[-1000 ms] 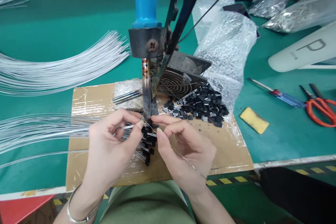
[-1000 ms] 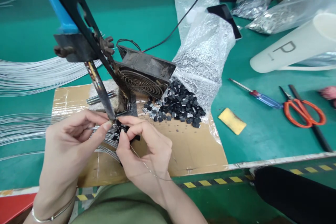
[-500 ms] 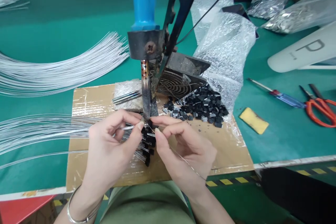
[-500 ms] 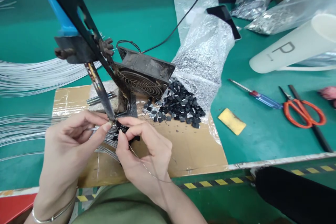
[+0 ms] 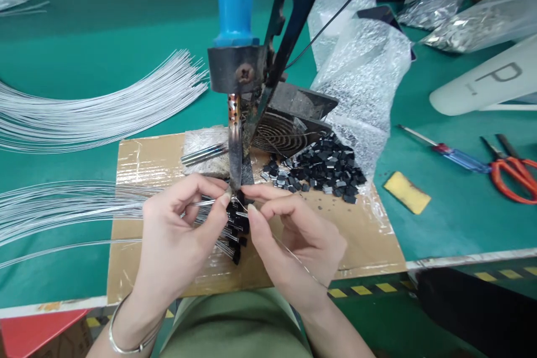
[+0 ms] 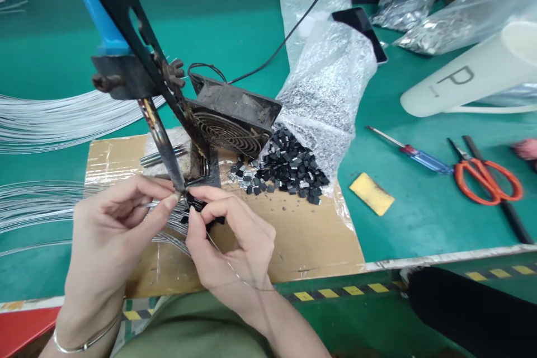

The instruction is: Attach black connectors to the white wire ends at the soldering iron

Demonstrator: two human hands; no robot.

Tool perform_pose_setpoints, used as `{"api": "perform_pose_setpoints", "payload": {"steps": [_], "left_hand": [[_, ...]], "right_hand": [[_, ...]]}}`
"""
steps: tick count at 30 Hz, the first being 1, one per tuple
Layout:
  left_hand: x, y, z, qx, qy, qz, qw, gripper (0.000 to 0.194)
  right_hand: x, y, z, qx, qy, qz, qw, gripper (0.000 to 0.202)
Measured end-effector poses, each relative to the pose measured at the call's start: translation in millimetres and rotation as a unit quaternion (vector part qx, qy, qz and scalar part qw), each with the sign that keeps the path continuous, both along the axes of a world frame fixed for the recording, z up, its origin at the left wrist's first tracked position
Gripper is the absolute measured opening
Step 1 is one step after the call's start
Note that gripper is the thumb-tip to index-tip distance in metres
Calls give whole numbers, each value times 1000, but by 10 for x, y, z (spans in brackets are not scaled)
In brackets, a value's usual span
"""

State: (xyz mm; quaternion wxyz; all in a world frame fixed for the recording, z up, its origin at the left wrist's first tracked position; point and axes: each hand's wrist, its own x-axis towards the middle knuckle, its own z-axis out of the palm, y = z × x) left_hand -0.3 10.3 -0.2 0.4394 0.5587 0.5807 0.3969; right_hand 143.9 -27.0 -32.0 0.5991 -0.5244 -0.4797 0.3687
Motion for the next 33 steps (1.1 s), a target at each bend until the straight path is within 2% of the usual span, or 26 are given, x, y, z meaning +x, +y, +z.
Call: {"api": "perform_pose_setpoints", "payload": {"steps": [17,33], "left_hand": [[-1,5,-1,9,31,-7,999,15],[26,-2,22,15,12,-1,1000,17]], "right_hand": [[-19,-1,-27,8,-18,-11,1000,20],[-24,14,-38,48,-56,-19,997,20]]}}
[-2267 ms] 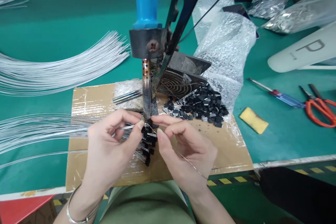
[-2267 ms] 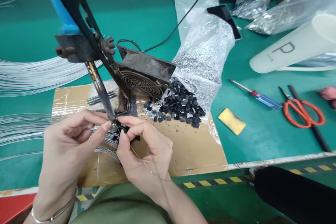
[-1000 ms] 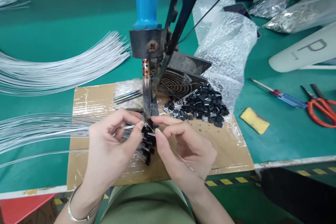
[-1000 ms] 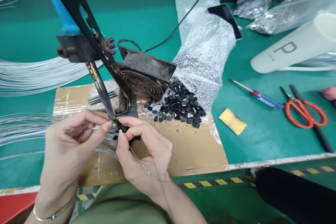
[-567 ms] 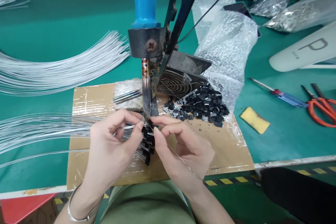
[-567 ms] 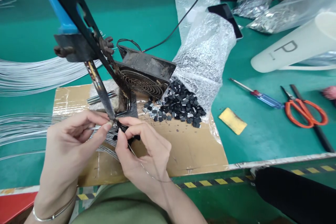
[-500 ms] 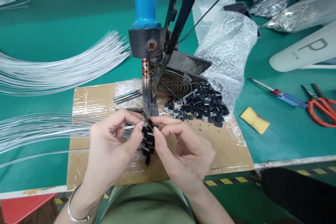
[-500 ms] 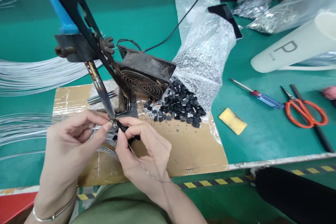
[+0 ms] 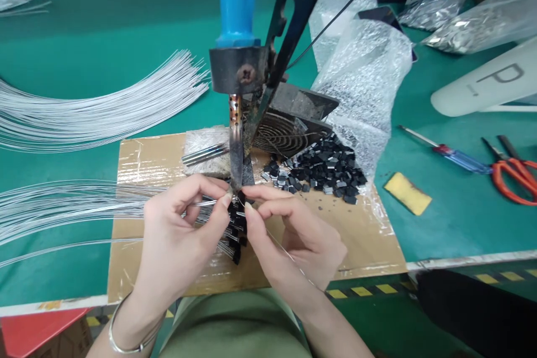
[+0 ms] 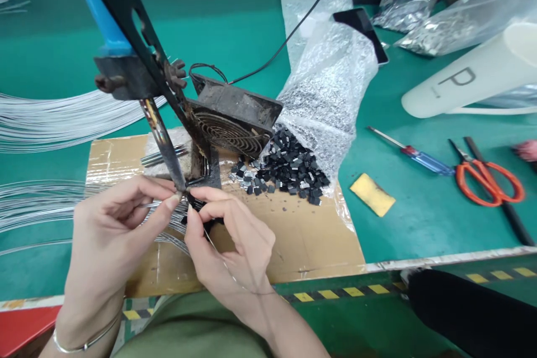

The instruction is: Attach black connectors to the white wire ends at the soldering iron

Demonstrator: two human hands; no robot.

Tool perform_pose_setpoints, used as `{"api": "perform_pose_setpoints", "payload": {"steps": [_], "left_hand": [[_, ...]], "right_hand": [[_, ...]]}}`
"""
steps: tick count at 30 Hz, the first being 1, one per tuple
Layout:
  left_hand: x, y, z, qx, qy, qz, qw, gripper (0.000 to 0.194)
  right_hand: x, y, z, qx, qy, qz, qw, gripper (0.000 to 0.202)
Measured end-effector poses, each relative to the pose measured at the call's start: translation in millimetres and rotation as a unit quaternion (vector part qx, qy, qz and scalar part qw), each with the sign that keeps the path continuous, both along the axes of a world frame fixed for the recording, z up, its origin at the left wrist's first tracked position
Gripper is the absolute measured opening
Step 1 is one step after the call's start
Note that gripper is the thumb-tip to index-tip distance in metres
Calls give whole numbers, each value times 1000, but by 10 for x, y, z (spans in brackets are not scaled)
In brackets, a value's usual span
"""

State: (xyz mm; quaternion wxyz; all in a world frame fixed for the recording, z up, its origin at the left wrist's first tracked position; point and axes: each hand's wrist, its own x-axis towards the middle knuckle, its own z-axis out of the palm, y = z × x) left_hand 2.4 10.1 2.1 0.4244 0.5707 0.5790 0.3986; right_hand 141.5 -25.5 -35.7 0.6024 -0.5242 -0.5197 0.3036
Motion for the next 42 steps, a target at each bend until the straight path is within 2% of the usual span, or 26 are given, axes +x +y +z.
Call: {"api": "perform_pose_setpoints", "payload": {"steps": [42], "left_hand": [[-26,-12,-26,-22,26,-2,999,13]], "right_hand": [[13,4,-22,4,-20,-6,1000,21]]}}
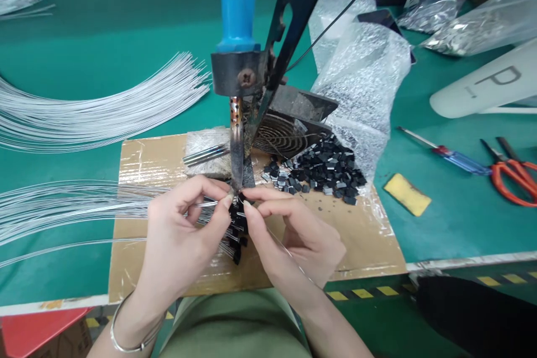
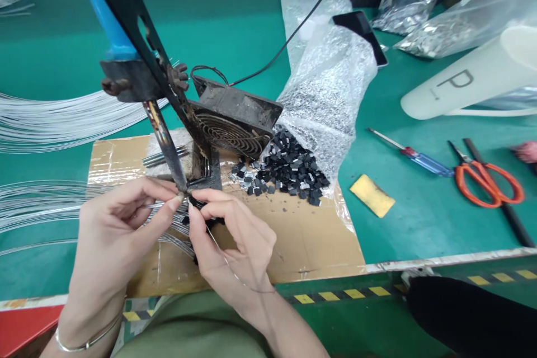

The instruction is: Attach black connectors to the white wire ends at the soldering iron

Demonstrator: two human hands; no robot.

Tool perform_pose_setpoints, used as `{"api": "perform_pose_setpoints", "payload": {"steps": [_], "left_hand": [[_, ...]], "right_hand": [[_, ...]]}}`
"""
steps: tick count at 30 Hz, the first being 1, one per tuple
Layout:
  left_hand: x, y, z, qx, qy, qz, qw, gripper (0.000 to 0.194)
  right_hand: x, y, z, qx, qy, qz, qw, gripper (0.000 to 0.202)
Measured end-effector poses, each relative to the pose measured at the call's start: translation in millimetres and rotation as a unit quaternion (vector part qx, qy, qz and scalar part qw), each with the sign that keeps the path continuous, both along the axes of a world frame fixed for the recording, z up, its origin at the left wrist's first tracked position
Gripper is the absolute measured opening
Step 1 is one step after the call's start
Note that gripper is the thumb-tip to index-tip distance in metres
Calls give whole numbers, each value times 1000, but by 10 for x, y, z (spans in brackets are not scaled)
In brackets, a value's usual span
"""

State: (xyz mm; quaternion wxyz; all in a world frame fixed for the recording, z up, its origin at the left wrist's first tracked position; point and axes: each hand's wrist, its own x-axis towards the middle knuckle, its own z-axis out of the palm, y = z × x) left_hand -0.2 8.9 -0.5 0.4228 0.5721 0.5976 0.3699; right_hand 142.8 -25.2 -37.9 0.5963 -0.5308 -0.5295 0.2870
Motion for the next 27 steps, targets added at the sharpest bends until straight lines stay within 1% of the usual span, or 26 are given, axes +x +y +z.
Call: {"api": "perform_pose_setpoints", "payload": {"steps": [13,20,24,27], "left_hand": [[5,-4,10,13,-10,-4,1000,14],[-15,18,-11,1,-10,-6,1000,12],[-33,19,-29,-7,-12,-9,1000,11],[-44,6,-41,-8,-6,-11,1000,10]], "right_hand": [[-18,-4,-4,4,18,-6,1000,22],[-8,8,0,9,-5,-5,1000,19],[-5,-3,-6,-3,-10,5,1000,19],[-27,-29,-11,-23,12,8,1000,18]]}}
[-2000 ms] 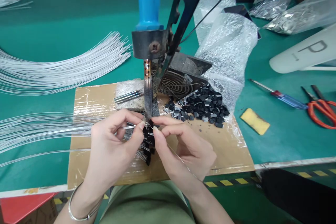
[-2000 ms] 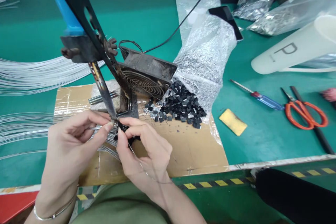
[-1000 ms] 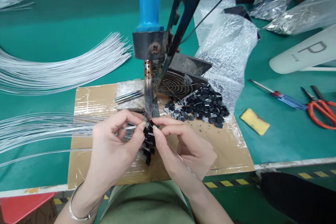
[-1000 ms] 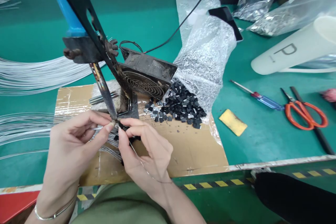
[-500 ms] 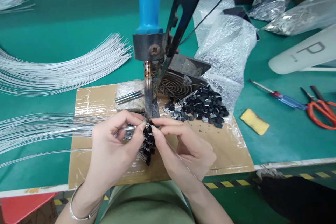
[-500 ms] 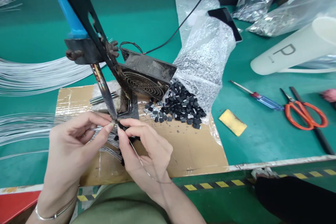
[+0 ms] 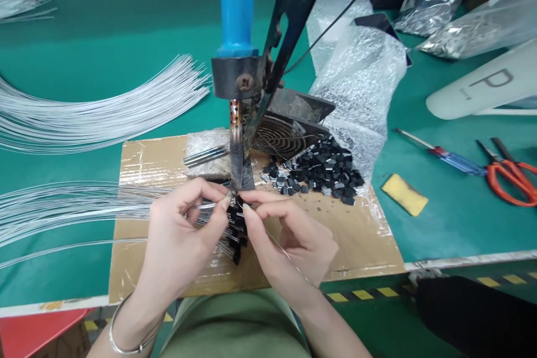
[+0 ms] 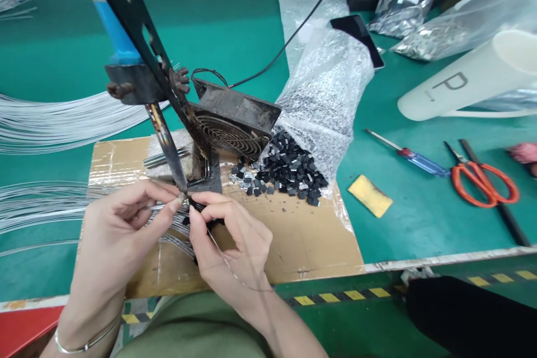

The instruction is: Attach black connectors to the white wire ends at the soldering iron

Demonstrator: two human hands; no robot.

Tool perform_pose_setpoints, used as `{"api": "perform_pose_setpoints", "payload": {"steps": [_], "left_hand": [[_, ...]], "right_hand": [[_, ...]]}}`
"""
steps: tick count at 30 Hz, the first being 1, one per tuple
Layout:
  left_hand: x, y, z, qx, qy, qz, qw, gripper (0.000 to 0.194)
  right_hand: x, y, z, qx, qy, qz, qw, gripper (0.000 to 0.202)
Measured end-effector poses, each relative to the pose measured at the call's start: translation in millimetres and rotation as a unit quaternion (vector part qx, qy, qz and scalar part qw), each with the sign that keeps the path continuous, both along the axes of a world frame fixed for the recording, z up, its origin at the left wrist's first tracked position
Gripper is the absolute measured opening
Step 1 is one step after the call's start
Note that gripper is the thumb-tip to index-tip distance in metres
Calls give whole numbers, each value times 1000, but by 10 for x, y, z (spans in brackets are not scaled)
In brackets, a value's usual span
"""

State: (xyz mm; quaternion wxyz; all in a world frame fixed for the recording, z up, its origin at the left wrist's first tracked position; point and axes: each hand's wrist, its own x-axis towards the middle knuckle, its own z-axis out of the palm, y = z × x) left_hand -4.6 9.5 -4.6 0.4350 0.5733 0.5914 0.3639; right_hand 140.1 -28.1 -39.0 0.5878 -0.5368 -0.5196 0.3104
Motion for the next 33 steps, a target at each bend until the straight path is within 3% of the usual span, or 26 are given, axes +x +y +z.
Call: {"api": "perform_pose_setpoints", "payload": {"steps": [5,9,12,15,17,19,23,27,30,33], "left_hand": [[-51,-44,-55,14,77,-12,997,10],[-151,-126,-107,102,149,-45,982,6],[-294,-205,-158,171,169,-57,969,18],[-506,-225,-257,224,226,-34,947,12],[-665,-184,-351,240,306,-14,921,14],[-816,-120,-443,245,367,-34,897,25],[-1043,-51,-547,237,381,-94,889,38],[-1164,-83,-551,226,371,-143,889,46],[-1212,-117,-548,220,374,-166,885,56],[-1232,-169,-564,226,378,-168,882,58]], "right_hand": [[90,-20,-53,-37,25,-7,999,16],[382,70,-154,-43,-104,-60,992,16],[568,194,-213,15,-222,13,975,17],[618,323,-253,39,-318,106,941,15],[606,381,-283,37,-369,135,919,14],[607,386,-315,32,-402,140,905,16],[726,213,-352,36,-405,135,904,14],[899,32,-323,47,-371,111,921,14],[916,74,-293,52,-361,101,926,15],[821,208,-293,66,-377,150,911,12]]}}
